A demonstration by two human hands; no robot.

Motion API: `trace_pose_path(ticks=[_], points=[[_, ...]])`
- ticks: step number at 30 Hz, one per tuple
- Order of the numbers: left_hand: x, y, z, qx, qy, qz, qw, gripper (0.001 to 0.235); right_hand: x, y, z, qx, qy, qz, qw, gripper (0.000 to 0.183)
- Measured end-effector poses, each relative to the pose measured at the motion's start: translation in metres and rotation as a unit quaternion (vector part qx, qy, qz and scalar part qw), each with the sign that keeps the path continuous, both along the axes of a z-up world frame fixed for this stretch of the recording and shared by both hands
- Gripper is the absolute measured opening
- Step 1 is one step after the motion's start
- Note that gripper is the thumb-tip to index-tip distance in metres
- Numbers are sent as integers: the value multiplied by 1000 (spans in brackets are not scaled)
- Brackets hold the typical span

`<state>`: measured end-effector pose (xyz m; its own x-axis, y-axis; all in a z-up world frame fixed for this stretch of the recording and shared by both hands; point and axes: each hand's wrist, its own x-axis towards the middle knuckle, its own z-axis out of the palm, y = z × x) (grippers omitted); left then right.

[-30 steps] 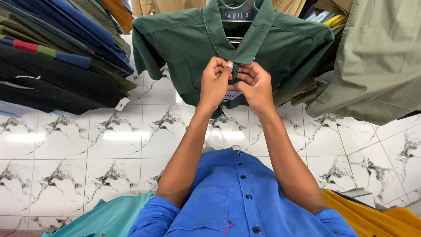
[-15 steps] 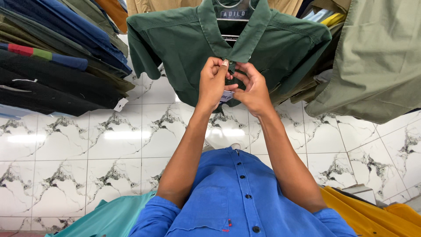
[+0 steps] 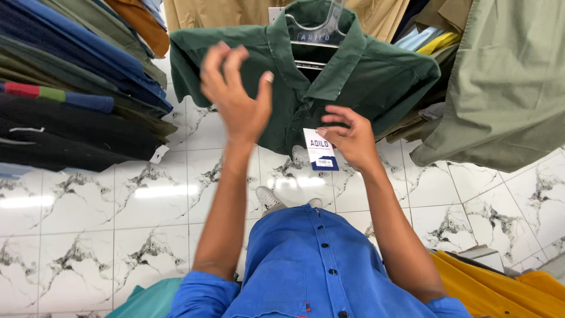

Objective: The person buttons several shirts and places them on hangers while sorting through items in a clothing store.

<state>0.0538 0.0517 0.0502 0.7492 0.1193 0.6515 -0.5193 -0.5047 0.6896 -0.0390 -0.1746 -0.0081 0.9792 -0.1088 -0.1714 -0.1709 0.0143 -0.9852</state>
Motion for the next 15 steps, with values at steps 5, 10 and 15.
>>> trace_pose_path(ticks=[5,10,15], points=[[69,72,25,344,-15,-24,938,57,-1,-24,9,-83,61,-3,995,39],[103,111,25,227,-24,-162,960,19,17,-48,88,-374,-279,-94,880,9],[108,132,4,112,109,-161,975,17,67,-74,131,-555,-389,9,735,51]])
